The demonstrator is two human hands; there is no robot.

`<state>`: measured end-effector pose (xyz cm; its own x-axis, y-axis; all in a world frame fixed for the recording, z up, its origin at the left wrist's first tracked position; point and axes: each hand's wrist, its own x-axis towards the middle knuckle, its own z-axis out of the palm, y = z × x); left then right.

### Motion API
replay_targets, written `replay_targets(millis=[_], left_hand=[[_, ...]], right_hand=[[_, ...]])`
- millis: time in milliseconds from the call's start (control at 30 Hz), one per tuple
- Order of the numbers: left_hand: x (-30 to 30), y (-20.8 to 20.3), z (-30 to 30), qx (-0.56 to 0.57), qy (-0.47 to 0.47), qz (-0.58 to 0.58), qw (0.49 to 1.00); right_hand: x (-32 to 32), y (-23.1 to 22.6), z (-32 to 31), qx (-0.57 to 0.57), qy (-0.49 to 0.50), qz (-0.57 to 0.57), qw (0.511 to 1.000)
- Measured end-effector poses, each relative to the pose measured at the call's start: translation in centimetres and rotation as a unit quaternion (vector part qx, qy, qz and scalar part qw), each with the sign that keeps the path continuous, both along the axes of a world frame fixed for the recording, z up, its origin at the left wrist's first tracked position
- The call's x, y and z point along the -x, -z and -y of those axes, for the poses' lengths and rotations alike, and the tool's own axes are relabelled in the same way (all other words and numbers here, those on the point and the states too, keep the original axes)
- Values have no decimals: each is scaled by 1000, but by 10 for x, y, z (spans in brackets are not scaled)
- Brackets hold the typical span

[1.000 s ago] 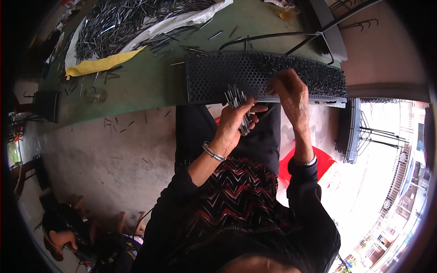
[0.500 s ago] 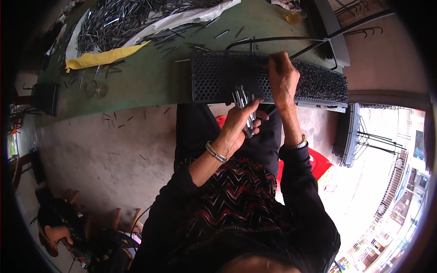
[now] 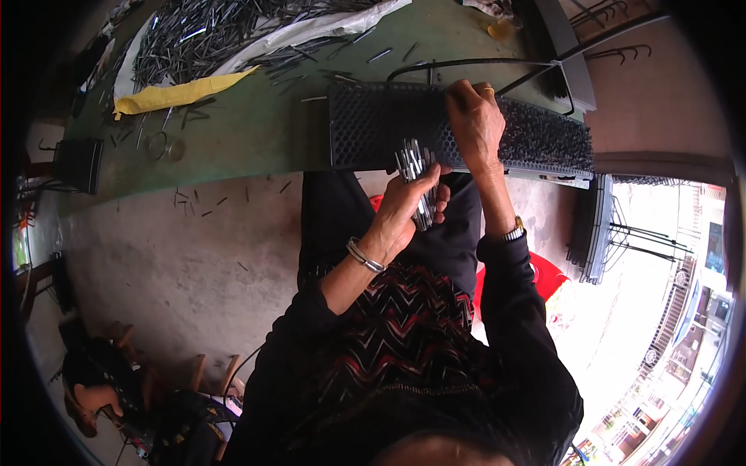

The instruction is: Manually inserting small metal pins into a black mesh screen on an assembly table.

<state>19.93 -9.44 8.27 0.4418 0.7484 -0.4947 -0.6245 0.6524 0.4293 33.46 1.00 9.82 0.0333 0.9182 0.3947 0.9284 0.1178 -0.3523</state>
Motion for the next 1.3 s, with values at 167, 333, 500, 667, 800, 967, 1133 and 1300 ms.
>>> replay_targets(millis=[167, 333, 500, 667, 800, 967, 1133, 1300], left_hand=[[2, -2, 0, 0, 13, 11, 1000], [5, -6, 0, -36, 21, -11, 999], [1, -9, -1, -46, 34, -49, 997], [-4, -4, -1, -54, 32, -60, 996], [-3, -7, -1, -53, 19, -57, 997], [-1, -3, -3, -59, 1, -77, 995], [0, -11, -5, 12, -13, -86, 996], [-5, -1, -1, 7, -4, -57, 998]], right_hand=[[-4, 5, 3, -10, 1, 17, 1000], [-20, -14, 32, 55, -116, -148, 981], [-31, -35, 57, 315, -206, -311, 873], [-35, -33, 62, 360, -165, -323, 859], [-37, -31, 61, 322, -191, -307, 875], [-36, -33, 61, 324, -175, -312, 876], [-31, -29, 54, 156, -36, -349, 923], [-23, -7, 24, -65, -6, -207, 976]])
